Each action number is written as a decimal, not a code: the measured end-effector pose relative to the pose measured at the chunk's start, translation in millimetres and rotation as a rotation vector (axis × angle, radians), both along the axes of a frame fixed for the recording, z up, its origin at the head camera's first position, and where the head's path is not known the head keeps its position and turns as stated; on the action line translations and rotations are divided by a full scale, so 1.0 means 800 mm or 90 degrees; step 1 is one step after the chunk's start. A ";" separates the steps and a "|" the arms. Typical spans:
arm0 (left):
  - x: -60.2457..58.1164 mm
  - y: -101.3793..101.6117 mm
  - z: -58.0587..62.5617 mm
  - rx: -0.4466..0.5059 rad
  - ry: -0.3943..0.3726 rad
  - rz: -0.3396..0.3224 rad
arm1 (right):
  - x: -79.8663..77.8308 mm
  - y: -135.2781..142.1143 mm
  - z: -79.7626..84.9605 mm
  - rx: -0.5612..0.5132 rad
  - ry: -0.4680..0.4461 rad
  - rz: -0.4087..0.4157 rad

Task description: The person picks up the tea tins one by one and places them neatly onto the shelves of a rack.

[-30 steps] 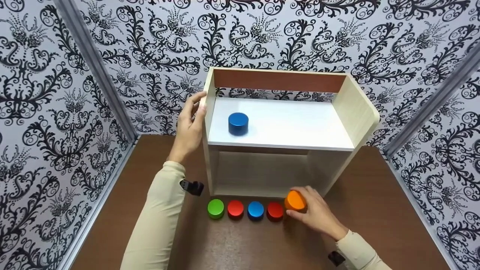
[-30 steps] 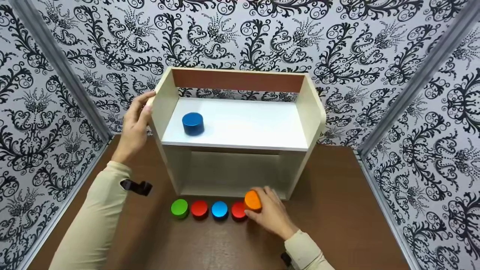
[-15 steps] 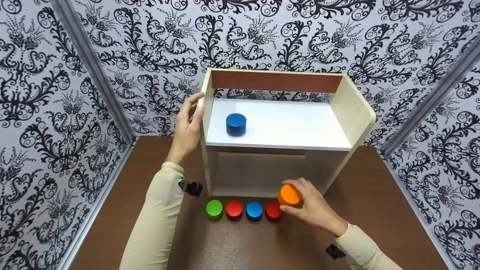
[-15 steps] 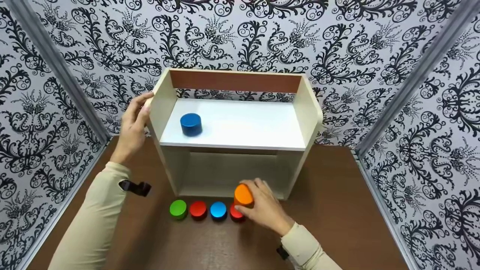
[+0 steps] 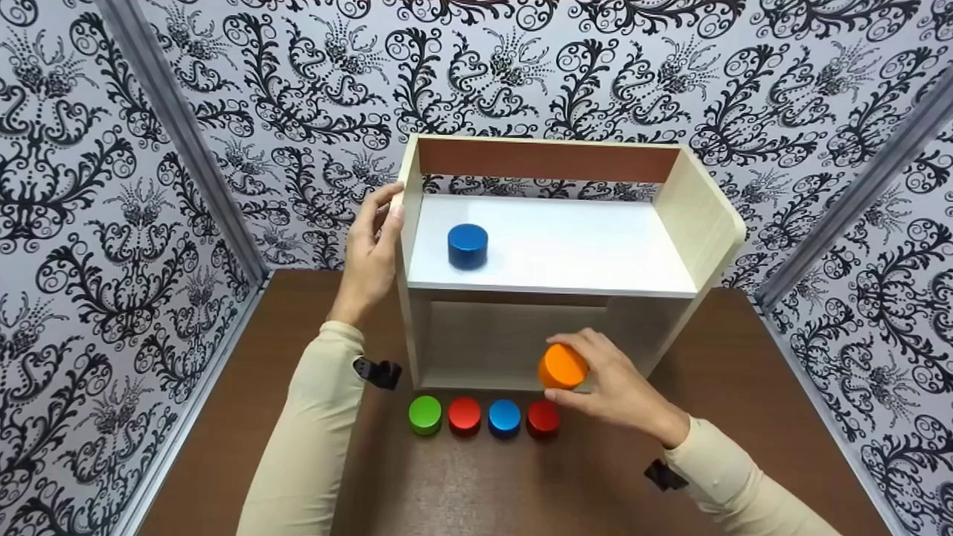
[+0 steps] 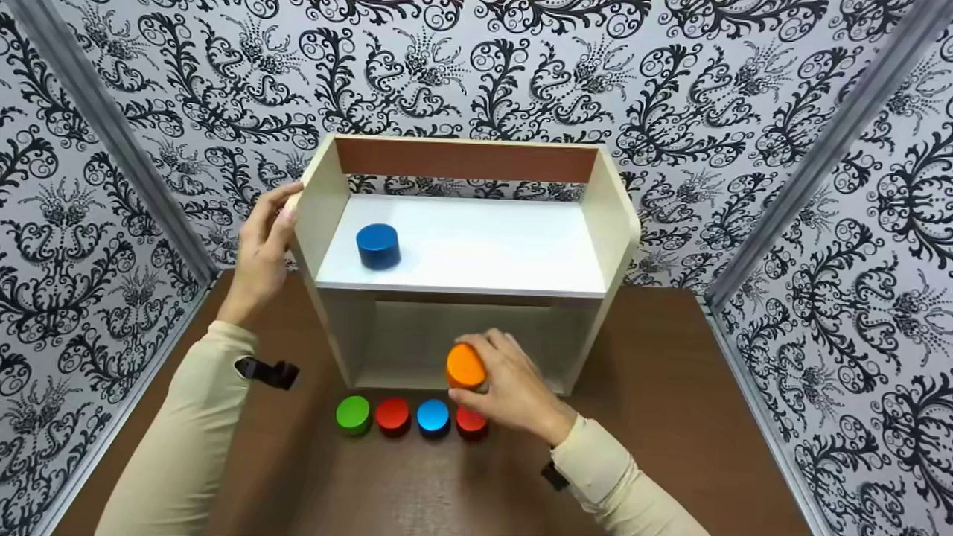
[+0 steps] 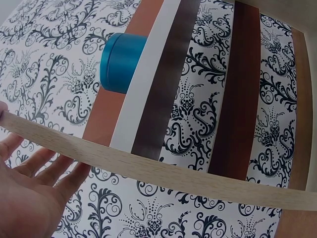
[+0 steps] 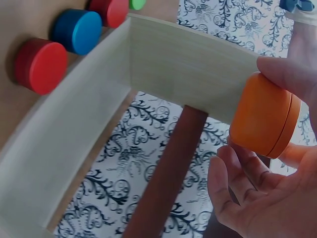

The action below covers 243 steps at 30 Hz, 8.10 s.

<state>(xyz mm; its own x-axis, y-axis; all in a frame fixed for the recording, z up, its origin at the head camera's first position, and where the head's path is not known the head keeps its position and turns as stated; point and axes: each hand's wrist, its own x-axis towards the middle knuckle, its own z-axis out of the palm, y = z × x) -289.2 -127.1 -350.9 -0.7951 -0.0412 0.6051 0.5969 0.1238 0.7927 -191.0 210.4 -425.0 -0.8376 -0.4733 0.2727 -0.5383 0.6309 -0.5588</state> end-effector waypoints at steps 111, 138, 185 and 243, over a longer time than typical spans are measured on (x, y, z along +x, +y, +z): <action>-0.002 0.002 -0.003 -0.005 0.018 0.009 | -0.101 0.008 0.118 -0.025 0.046 -0.114; -0.002 0.002 -0.003 -0.007 0.030 0.010 | -0.029 0.032 0.081 -0.092 0.118 -0.086; -0.003 0.003 -0.005 0.000 0.028 0.014 | -0.003 0.071 -0.115 -0.075 -0.009 -0.178; -0.002 0.003 -0.005 0.001 0.017 0.011 | -0.028 0.005 -0.227 0.007 -0.090 -0.133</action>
<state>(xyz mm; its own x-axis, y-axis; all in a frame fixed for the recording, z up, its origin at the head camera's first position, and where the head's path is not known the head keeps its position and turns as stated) -290.5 -124.3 -355.1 -0.7777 -0.0556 0.6262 0.6157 0.1338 0.7765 -213.6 214.5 -606.4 -0.9471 -0.2881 0.1411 -0.3123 0.7269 -0.6116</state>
